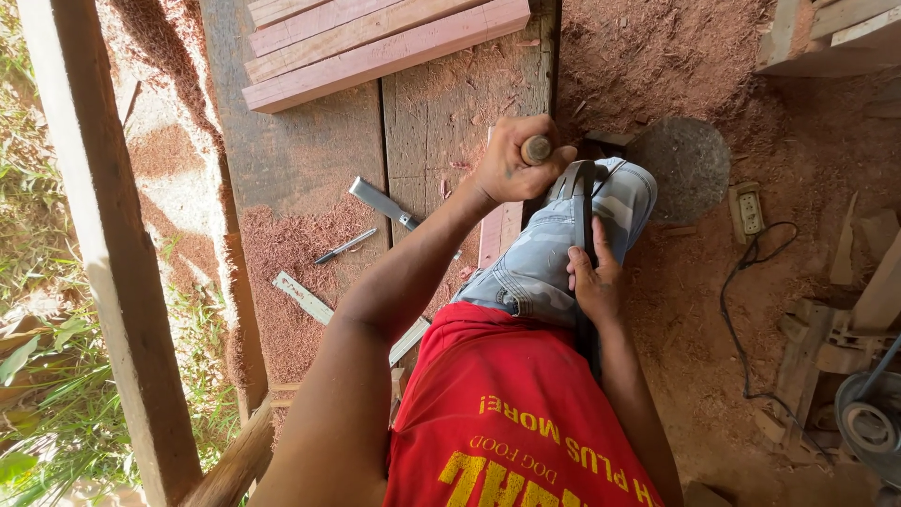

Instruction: Shaping and cleaning out mortise holes in wooden furniture components using a hammer and a metal punch tool.

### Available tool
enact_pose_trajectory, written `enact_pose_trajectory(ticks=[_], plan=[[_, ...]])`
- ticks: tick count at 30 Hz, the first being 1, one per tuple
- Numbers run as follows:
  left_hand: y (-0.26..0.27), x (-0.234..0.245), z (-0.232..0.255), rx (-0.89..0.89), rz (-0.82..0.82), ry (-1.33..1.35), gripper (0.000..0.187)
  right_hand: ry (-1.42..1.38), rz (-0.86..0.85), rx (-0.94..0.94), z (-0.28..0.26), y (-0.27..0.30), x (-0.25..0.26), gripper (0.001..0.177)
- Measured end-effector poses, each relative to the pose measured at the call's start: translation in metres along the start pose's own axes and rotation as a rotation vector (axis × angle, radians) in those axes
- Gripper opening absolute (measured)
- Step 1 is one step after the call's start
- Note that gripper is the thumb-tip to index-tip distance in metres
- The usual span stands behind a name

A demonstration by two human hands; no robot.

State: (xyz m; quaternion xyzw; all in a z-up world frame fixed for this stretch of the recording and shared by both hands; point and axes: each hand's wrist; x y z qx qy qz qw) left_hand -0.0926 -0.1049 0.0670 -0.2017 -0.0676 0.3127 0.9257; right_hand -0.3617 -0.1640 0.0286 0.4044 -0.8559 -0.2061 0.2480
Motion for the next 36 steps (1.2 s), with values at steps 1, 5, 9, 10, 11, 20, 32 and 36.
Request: enact_pose_trajectory(ticks=[1,5,9,10,11,20,32,36], plan=[[0.002,0.003,0.0,0.001,0.0,0.002,0.03,0.001,0.001,-0.002,0.003,0.001,0.0,0.065],[0.005,0.011,0.002,-0.012,0.042,-0.037,0.028,0.01,0.026,0.143,-0.001,0.005,0.009,0.065],[0.012,0.007,0.0,-0.008,0.029,-0.046,0.028,0.215,0.134,0.346,-0.062,0.026,0.037,0.065],[0.012,0.005,0.001,-0.008,0.029,-0.045,0.028,0.215,0.134,0.346,-0.083,0.035,0.047,0.065],[0.012,0.003,0.003,0.003,0.025,-0.053,0.029,0.198,0.141,0.569,-0.105,0.043,0.057,0.064],[0.021,-0.001,-0.024,-0.09,-0.015,-0.02,0.034,0.814,0.159,0.816,-0.162,0.079,0.036,0.063],[0.006,-0.017,0.001,-0.011,-0.019,-0.004,0.034,0.173,0.357,0.964,-0.212,0.125,0.1,0.021],[0.004,-0.022,0.006,-0.023,-0.088,-0.094,0.039,-0.035,0.439,0.916,-0.204,0.144,0.119,0.042]])
Point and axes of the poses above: each hand's wrist, its own y-axis away from the middle knuckle, its own x-axis out of the back of the hand, z = x × y, and after that the axes turned 6 degrees about -x, right-handed
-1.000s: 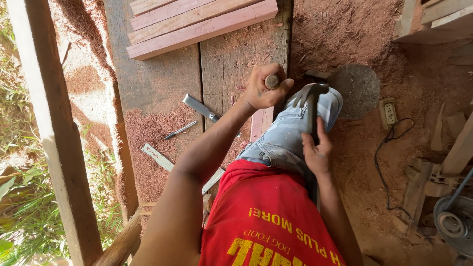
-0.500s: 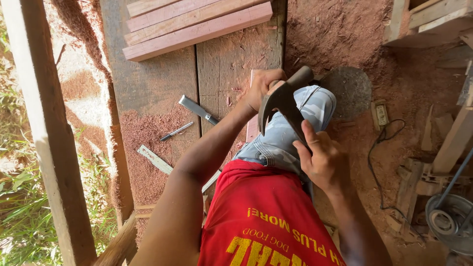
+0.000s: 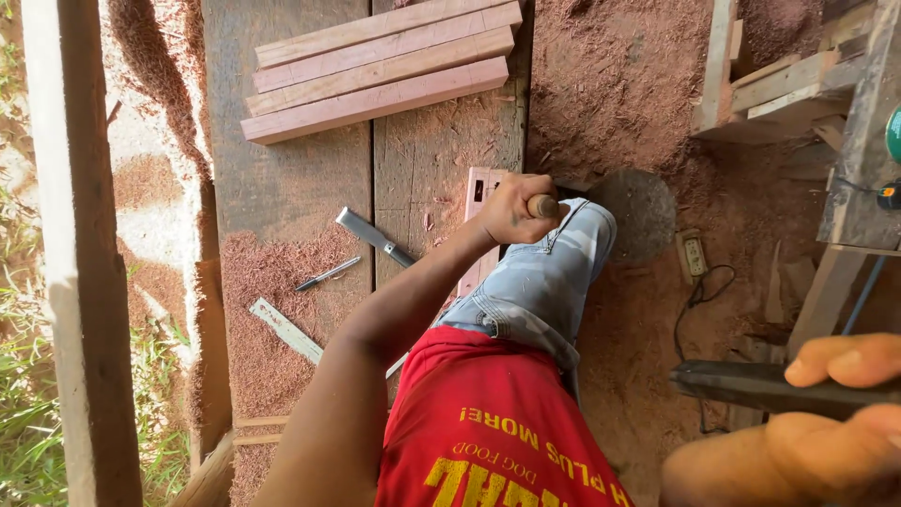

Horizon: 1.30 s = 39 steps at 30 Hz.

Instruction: Shaping and cleaning out mortise holes in wooden furniture components using a hammer and a metal punch tool.

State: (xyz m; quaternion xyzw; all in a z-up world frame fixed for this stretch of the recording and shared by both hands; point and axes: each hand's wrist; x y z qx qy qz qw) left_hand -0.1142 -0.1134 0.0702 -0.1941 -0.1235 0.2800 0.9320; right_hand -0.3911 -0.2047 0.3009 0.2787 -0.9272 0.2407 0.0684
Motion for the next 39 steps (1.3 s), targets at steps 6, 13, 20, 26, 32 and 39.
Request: enact_pose_trajectory(ticks=[6,13,20,26,32,39], plan=[[0.003,0.013,-0.009,-0.071,0.018,0.061,0.036,0.494,-0.471,0.136,0.078,0.034,-0.071,0.032],[0.016,0.002,-0.02,0.054,0.053,0.019,0.036,0.275,-0.405,0.066,0.08,0.032,-0.031,0.038],[0.009,0.01,-0.014,0.02,0.064,0.187,0.029,0.486,-0.52,0.037,0.077,0.029,-0.079,0.038],[0.019,0.006,-0.03,0.073,0.028,0.234,0.038,0.533,-0.474,0.041,0.096,0.063,-0.089,0.055],[-0.083,0.002,-0.06,0.347,0.143,-0.234,0.041,0.279,-0.287,-0.325,0.186,0.102,-0.101,0.064],[-0.033,0.027,0.055,-0.473,-0.119,0.065,0.029,0.038,-0.26,-0.749,0.263,0.155,-0.112,0.062]])
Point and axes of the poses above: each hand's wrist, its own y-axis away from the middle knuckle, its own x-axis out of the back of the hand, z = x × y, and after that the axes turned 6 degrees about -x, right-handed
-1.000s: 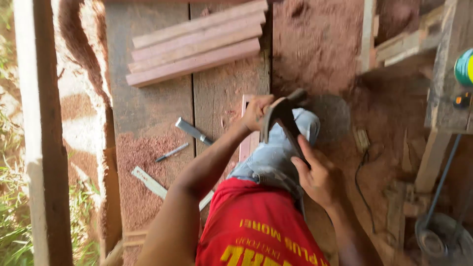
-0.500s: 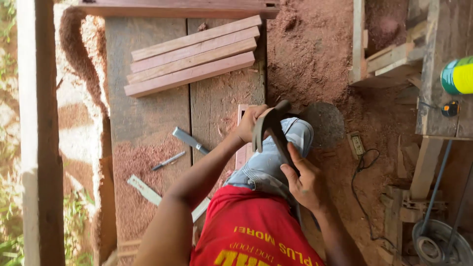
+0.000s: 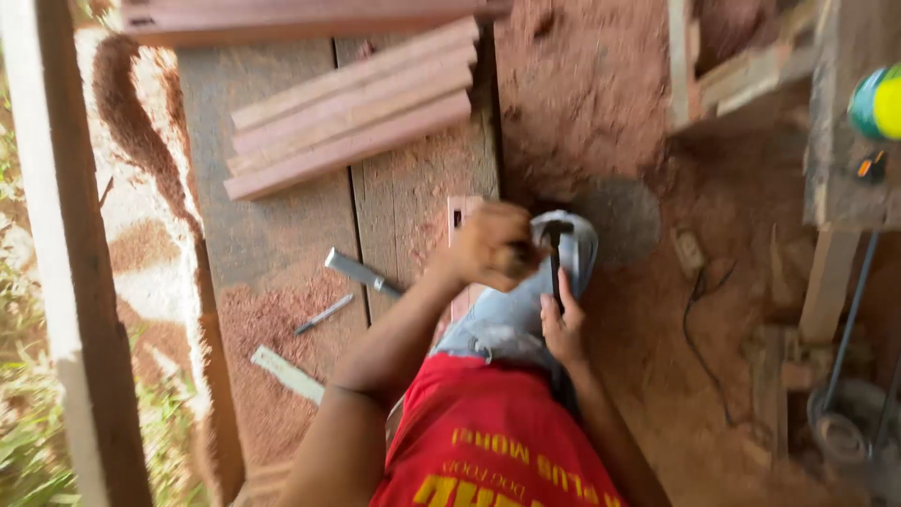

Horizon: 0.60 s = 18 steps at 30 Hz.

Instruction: Shaping and cleaning out mortise holes in wooden furniture components using a hammer and a metal punch tool.

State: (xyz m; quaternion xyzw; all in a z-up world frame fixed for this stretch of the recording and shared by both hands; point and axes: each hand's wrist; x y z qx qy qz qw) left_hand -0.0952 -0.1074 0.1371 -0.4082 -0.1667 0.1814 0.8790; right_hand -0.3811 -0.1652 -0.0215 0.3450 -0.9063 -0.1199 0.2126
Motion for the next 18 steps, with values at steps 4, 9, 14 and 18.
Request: enact_pose_trajectory(ticks=[4,9,14,18], plan=[[0.015,0.035,0.021,0.184,0.225,-0.104,0.028,0.134,0.002,0.058,-0.016,0.005,-0.005,0.059],[0.079,0.025,-0.015,0.499,0.438,0.1,0.033,0.341,-0.009,-0.058,-0.035,0.009,-0.003,0.06],[0.087,0.024,-0.026,0.488,0.463,-0.005,0.029,0.331,-0.037,-0.096,-0.036,0.009,0.001,0.063],[0.091,0.024,-0.031,0.502,0.493,0.026,0.027,0.317,-0.035,-0.038,-0.03,0.007,-0.002,0.063]])
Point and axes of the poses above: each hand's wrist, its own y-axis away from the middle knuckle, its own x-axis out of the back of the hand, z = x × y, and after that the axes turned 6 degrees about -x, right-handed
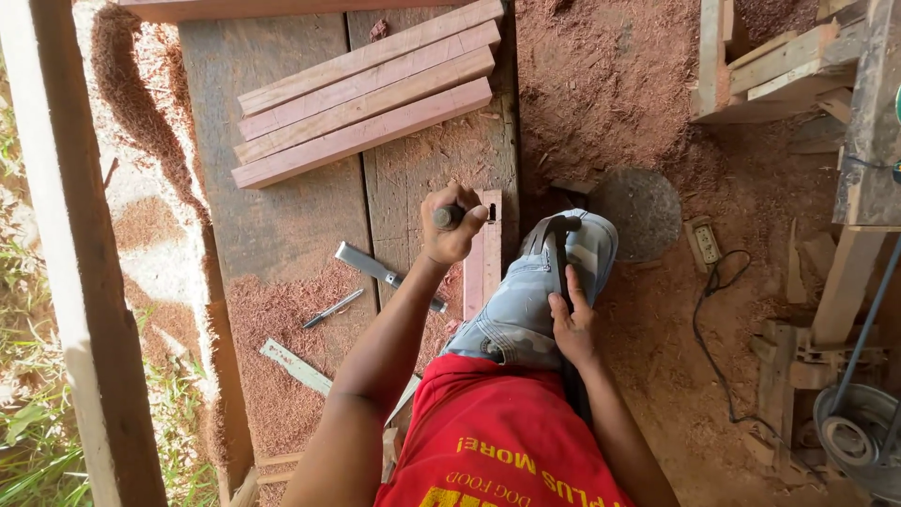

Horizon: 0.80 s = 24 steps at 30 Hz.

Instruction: Shaping and cleaning out mortise holes in wooden furniture components using a hammer and a metal punch tool.

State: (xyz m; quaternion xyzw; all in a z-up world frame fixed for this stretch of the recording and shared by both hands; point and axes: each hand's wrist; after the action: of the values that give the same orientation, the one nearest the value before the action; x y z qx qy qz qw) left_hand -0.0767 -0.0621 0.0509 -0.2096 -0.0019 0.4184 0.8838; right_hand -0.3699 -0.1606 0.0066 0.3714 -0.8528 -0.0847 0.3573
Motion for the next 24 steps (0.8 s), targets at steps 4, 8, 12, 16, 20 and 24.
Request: enact_pose_trajectory(ticks=[4,8,12,16,20,24], plan=[[0.003,0.001,-0.006,-0.007,0.009,0.019,0.026,0.007,-0.002,0.008,0.001,0.001,0.002,0.063],[0.001,0.003,-0.011,0.012,0.016,0.075,0.028,0.027,-0.011,0.001,0.002,-0.005,0.001,0.063],[0.003,0.003,-0.014,0.027,0.011,0.112,0.029,0.021,-0.006,0.023,0.004,-0.003,0.001,0.063],[0.002,0.002,-0.012,-0.012,-0.005,0.078,0.027,0.032,0.003,0.018,0.003,-0.002,0.001,0.063],[-0.002,-0.002,-0.006,-0.02,-0.065,0.003,0.029,-0.011,-0.006,0.019,0.005,-0.001,0.001,0.063],[-0.007,-0.009,0.0,-0.004,-0.116,-0.108,0.029,-0.025,-0.009,0.024,0.001,0.0,0.001,0.062]])
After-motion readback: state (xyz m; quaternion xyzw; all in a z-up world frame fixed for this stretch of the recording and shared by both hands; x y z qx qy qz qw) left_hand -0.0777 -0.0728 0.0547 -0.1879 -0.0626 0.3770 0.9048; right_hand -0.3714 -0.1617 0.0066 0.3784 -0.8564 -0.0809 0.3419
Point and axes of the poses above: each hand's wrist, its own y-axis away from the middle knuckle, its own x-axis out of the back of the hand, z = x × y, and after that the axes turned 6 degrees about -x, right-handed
